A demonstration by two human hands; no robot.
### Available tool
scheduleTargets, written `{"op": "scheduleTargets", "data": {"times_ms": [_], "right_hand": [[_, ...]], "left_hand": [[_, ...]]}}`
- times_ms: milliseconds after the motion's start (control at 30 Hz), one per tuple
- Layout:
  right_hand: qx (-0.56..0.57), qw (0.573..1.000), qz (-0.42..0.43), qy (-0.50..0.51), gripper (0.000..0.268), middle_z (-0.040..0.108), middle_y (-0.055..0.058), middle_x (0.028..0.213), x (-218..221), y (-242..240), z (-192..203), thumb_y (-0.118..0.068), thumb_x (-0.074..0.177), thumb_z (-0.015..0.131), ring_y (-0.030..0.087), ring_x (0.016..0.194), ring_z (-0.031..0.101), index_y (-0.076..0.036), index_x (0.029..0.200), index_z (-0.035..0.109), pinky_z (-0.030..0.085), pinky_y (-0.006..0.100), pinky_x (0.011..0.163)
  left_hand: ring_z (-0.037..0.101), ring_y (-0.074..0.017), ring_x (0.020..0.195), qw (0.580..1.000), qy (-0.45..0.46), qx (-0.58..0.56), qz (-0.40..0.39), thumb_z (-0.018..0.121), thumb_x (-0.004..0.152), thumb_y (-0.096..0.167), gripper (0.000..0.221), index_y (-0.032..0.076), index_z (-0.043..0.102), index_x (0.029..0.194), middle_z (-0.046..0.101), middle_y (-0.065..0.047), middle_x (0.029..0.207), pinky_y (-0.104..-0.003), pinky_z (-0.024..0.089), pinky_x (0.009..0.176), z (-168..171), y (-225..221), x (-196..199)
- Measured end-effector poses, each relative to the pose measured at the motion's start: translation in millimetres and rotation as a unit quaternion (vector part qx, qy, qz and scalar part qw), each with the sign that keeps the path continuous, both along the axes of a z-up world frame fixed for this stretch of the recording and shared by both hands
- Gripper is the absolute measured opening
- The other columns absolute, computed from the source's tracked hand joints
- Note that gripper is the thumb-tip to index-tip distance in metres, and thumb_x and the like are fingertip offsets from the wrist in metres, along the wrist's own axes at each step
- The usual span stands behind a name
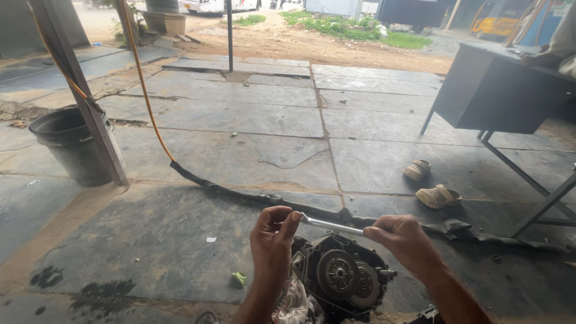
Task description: The person assembles internal components of a motorcycle engine case. They place gears and metal cover plates into the case by hand and then use a wrench and a T-handle wrench to tighten several bolts on the assembly.
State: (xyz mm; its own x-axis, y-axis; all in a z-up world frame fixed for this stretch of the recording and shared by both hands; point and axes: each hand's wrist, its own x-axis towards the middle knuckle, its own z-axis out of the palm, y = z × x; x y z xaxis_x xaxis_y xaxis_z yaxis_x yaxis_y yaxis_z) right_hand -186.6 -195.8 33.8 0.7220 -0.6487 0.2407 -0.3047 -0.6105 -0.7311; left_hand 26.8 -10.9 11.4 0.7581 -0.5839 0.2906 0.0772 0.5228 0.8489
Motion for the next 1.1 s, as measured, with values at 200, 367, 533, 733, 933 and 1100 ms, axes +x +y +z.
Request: {"op": "scheduleTargets", "data": {"times_ms": [200,367,533,733,933,1100], "right_hand": [[0.25,0.962,0.065,-0.09,0.027,0.054,0.002,0.051,8.3,0.1,10.7,-0.022,0.09,0.073,0.006,0.036,0.035,0.004,0.082,0.073,0.028,0.023,0.03],[0.389,0.913,0.078,-0.092,0.022,0.057,0.003,0.055,21.1,9.7,-18.5,-0.018,0.089,0.075,0.007,0.037,0.041,0.003,0.086,0.07,0.034,0.023,0.031],[0.505,0.84,0.128,-0.149,0.024,0.069,0.007,0.068,31.3,19.9,-15.4,-0.006,0.083,0.079,0.004,0.041,0.044,0.003,0.104,0.072,0.034,0.022,0.033],[0.396,0.879,0.118,-0.237,0.034,0.072,0.012,0.077,33.1,21.1,-17.4,-0.001,0.08,0.079,0.006,0.051,0.056,0.004,0.112,0.07,0.042,0.02,0.04],[0.02,0.995,0.047,-0.088,0.01,0.078,0.007,0.076,20.0,14.7,-46.5,-0.014,0.087,0.076,0.009,0.055,0.071,-0.004,0.091,0.076,0.056,0.023,0.042],[-0.172,0.98,-0.002,0.104,0.04,0.066,0.008,0.052,12.1,32.0,-62.5,-0.04,0.093,0.074,0.019,0.044,0.065,-0.005,0.074,0.071,0.048,0.036,0.045]], "left_hand": [[0.065,-0.0166,0.081,0.994,0.029,0.099,0.03,0.071,0.091,0.017,0.027,0.004,0.07,0.115,0.074,-0.01,0.099,-0.028,0.053,0.065,7.7,-0.5,15.3],[0.068,-0.0176,0.08,0.997,0.011,0.075,0.014,0.055,0.093,0.002,0.032,0.004,0.071,0.121,0.075,-0.012,0.1,-0.03,0.057,0.067,0.8,-3.5,11.7],[0.07,-0.0204,0.083,0.997,-0.005,0.076,0.033,0.05,0.093,0.0,0.032,0.0,0.075,0.113,0.076,-0.015,0.104,-0.033,0.062,0.071,6.4,1.8,11.5],[0.071,-0.0205,0.086,0.999,0.034,0.001,-0.011,0.058,0.087,0.005,0.032,0.001,0.071,0.116,0.072,-0.015,0.098,-0.033,0.059,0.073,11.6,4.9,4.8],[0.072,-0.0203,0.075,0.992,-0.01,0.129,0.009,0.07,0.09,0.018,0.022,-0.001,0.072,0.101,0.075,-0.016,0.087,-0.032,0.061,0.066,-3.5,-13.6,-2.2],[0.072,-0.0181,0.068,0.988,-0.014,0.151,-0.031,0.073,0.085,0.015,0.016,0.003,0.069,0.096,0.075,-0.012,0.081,-0.027,0.062,0.059,-6.1,-23.3,-22.4]]}}
